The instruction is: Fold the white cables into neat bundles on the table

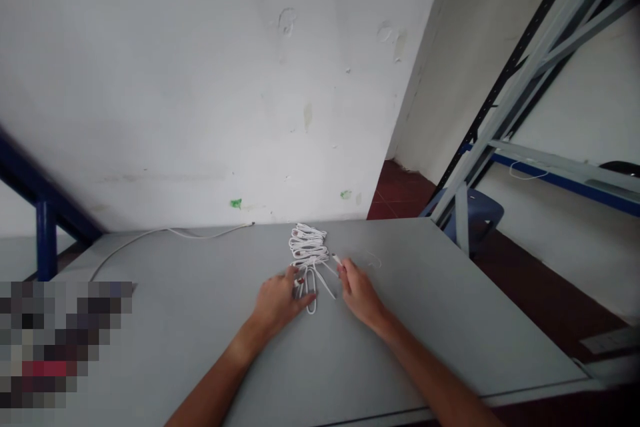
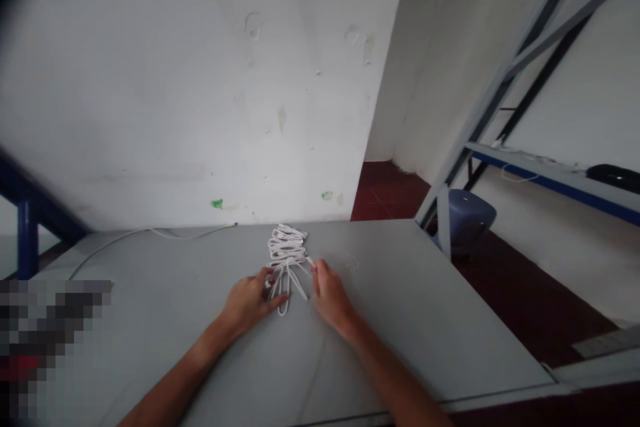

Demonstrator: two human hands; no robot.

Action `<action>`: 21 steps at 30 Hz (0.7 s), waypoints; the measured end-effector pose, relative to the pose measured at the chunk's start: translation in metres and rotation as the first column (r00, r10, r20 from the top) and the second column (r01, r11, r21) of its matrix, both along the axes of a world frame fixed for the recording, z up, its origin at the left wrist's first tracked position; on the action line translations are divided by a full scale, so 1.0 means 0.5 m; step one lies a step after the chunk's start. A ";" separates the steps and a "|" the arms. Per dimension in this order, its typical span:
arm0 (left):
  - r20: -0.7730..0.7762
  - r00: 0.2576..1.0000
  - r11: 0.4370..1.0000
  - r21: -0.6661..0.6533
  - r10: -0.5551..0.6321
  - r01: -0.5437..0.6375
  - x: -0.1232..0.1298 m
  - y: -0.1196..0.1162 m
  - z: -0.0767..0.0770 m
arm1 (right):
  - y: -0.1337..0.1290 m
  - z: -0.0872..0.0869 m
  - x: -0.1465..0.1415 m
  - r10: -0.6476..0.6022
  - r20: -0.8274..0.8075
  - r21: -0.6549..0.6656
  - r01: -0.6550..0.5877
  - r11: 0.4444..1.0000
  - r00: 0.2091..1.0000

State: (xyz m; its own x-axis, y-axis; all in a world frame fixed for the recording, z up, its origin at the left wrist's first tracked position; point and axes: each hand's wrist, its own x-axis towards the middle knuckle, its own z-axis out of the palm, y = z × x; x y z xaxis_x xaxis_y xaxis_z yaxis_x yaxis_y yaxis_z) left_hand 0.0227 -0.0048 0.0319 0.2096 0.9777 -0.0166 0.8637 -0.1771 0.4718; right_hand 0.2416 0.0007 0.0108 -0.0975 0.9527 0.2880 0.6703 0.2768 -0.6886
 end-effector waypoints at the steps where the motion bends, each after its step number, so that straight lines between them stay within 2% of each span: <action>1: -0.051 0.999 1.000 -0.019 0.016 -0.017 0.005 0.002 -0.001 | -0.001 0.000 -0.006 0.005 0.006 -0.006 -0.005 1.000 1.000; 4: -0.160 0.984 0.996 -0.042 0.074 -0.082 0.012 0.008 -0.002 | -0.004 0.004 -0.026 0.014 0.095 -0.040 -0.011 0.999 0.995; 8: -0.186 0.978 0.993 -0.052 0.093 -0.104 0.002 0.018 -0.009 | -0.001 0.011 -0.038 0.000 0.323 -0.138 0.047 0.989 0.947; 11: 0.022 0.997 0.994 -0.077 0.075 -0.073 -0.025 0.030 -0.016 | 0.010 0.014 -0.024 -0.028 0.212 -0.192 0.069 0.979 0.977; 13: 0.226 0.973 0.993 -0.112 0.046 -0.021 -0.050 0.041 -0.019 | 0.020 0.018 -0.003 -0.064 0.085 -0.240 0.082 0.967 0.994; 14: 0.279 0.959 0.992 -0.125 0.045 -0.010 -0.064 0.047 -0.020 | 0.025 0.021 0.011 -0.081 0.052 -0.256 0.092 0.962 0.995; 18: 0.423 0.894 0.983 -0.164 0.148 -0.085 -0.112 0.074 -0.028 | 0.045 0.027 0.075 -0.182 -0.058 -0.317 0.155 0.936 0.982; 19: 0.472 0.855 0.971 -0.194 0.215 -0.137 -0.122 0.080 -0.032 | 0.050 0.027 0.090 -0.220 -0.083 -0.336 0.180 0.925 0.972; 21: 0.611 0.687 0.917 -0.308 0.394 -0.252 -0.139 0.092 -0.039 | 0.059 0.022 0.118 -0.285 -0.133 -0.372 0.219 0.902 0.949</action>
State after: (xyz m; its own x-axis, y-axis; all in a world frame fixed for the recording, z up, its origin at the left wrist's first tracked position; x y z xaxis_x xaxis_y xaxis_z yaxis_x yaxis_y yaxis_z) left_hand -0.0468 0.0411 0.0124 -0.0915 0.9783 -0.1857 0.3163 0.2054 0.9262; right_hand 0.3006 0.0300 0.0220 0.1807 0.9806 -0.0766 0.5416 -0.1642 -0.8245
